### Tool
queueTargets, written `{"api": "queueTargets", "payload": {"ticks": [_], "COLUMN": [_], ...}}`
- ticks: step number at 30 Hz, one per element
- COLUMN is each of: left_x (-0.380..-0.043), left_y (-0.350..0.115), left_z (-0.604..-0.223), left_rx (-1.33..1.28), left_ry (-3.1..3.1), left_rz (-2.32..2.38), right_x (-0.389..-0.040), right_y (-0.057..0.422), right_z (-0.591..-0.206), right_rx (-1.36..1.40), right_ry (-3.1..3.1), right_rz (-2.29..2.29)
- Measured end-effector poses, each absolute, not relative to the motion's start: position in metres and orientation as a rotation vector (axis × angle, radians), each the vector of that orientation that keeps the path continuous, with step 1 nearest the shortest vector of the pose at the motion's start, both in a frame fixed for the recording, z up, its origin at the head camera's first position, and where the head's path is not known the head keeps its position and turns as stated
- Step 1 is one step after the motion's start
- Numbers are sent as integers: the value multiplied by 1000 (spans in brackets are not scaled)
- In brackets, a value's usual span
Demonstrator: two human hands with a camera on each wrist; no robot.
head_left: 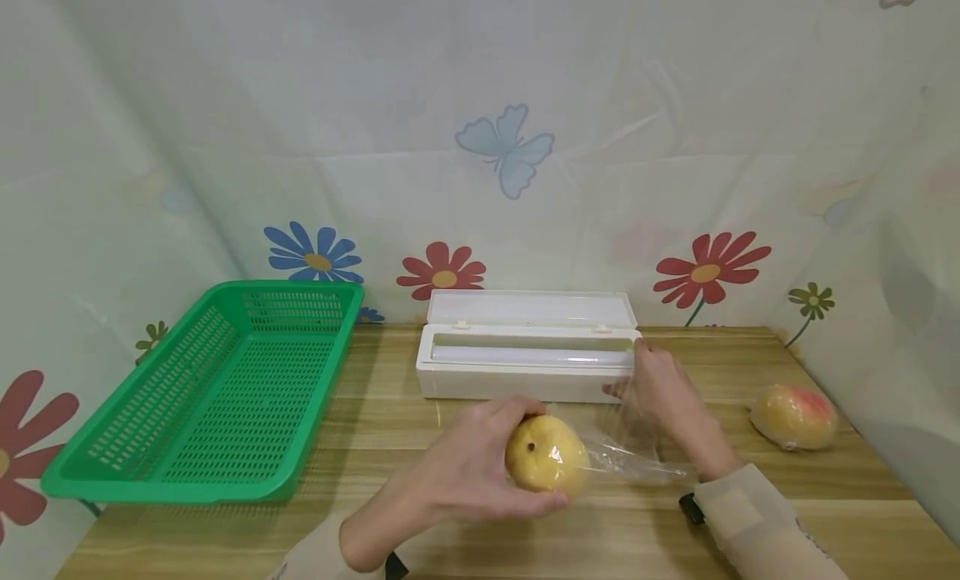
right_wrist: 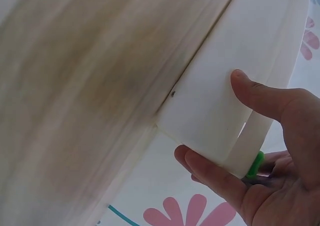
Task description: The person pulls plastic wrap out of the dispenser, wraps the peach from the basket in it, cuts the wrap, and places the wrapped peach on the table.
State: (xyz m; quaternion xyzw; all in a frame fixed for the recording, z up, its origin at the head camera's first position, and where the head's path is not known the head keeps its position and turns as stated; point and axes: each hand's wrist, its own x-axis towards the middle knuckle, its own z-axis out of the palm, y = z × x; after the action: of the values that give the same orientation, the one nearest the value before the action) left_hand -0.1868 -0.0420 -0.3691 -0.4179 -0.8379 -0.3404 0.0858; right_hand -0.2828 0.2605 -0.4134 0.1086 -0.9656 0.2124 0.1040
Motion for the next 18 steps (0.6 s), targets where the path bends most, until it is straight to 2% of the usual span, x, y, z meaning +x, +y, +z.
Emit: {"api": "queueTargets", "payload": {"ticks": [18], "left_x": [-170], "left_y": [-45], "left_z": [-359], "left_rx": [-1351], "left_ry": [-2554], "left_rz": [-1083], "right_x": [-283], "right_y": [258], "right_z": [-413], "right_rx": [245], "right_ry": [-2872], "right_rz": [602]}}
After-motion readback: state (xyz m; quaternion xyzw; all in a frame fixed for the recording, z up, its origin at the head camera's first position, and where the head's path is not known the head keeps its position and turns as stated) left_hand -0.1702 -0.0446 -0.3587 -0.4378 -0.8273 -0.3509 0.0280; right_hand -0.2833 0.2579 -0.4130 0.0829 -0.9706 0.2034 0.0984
